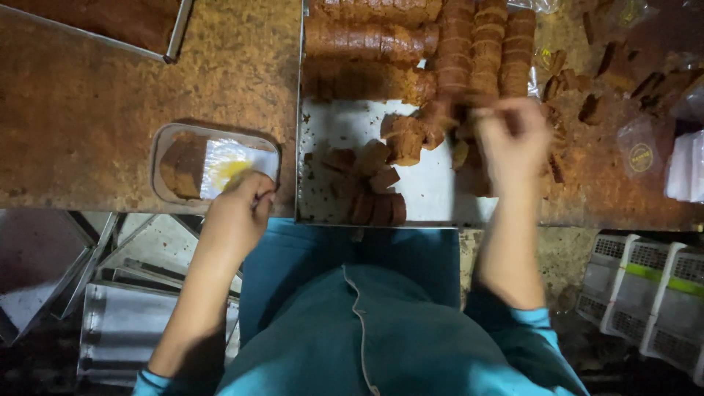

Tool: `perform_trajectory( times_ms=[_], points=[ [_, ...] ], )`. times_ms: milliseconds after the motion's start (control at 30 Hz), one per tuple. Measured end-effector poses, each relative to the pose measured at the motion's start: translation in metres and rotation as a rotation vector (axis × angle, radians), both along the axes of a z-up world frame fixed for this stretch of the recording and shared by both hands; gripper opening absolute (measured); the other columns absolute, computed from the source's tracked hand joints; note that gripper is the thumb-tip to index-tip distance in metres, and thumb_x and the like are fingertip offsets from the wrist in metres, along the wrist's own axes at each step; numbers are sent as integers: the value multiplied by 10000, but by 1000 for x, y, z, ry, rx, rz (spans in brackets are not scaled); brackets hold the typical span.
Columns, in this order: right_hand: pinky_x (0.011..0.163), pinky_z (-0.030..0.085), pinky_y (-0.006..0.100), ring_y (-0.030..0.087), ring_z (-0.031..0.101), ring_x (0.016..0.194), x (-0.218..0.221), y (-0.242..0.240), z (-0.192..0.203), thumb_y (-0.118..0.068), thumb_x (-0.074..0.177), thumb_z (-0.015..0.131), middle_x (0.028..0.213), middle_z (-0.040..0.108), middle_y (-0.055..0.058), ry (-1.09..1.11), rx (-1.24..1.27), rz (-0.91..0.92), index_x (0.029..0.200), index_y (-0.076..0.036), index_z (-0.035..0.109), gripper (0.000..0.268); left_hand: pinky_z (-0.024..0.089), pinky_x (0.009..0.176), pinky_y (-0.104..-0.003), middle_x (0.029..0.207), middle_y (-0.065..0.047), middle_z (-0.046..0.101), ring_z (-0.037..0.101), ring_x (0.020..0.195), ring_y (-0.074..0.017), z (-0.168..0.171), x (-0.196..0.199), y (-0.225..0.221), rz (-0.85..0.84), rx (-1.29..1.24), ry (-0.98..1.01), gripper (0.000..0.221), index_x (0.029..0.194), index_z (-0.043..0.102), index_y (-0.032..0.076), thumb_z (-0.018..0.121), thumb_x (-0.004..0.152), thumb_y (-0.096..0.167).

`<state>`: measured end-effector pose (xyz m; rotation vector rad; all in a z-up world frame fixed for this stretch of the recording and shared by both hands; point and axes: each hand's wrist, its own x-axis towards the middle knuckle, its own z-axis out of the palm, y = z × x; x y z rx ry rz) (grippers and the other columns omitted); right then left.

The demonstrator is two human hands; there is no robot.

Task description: Packaging individual cylindrical pastries into small plastic bags on a production workbench

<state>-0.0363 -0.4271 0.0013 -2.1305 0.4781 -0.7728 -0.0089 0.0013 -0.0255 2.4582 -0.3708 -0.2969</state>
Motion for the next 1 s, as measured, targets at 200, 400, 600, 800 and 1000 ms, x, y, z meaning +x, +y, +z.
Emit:
perform_trajectory(
  times_ms=[200, 400, 600, 800, 1000],
  points=[
    [1170, 348, 549, 409, 483, 1358, -41, -45, 34, 106, 928, 710, 1423, 517, 234, 30, -370, -74, 1412, -10, 465, 555, 532, 804, -363, 943, -88, 733, 692, 885, -247, 7, 8, 7, 30, -246, -157, 126, 991, 737, 18, 760, 977, 140],
    [1150, 180, 632, 346, 409, 1471, 4, 76, -4, 6, 702, 827, 1458, 627, 102, 433, -538, 684, 1318, -175, 702, 653, 564, 709, -380, 773, -58, 678, 711, 806, -305, -7, 3, 6, 181, -244, -148, 95, 936, 775, 174, 830, 867, 138],
    [1212, 31, 648, 256, 465, 1451, 32, 88, -15, -317, 825, 722, 1345, 691, 52, 641, -628, 823, 1194, -172, 701, 397, 558, 871, -441, 1046, -164, 743, 717, 958, -377, 34, -7, 1, 80, -377, -227, 322, 1172, 778, 65, 660, 902, -64],
    [951, 568, 464, 354, 703, 1110, -10, 111, -13, -225, 802, 844, 1181, 720, 115, 106, -1, 634, 1321, -134, 612, 576, 553, 960, -533, 1322, -222, 686, 658, 1160, -438, 58, -12, -35, -97, -367, -275, 487, 1212, 694, -78, 591, 741, -139],
    [837, 589, 508, 411, 642, 1084, -37, 166, 5, -133, 890, 721, 1228, 599, 105, 64, -173, 736, 1322, -295, 682, 463, 570, 979, -436, 1392, -168, 623, 650, 1218, -358, 75, -15, -79, -141, -427, -282, 517, 1378, 614, -1, 589, 862, -40]
  ],
)
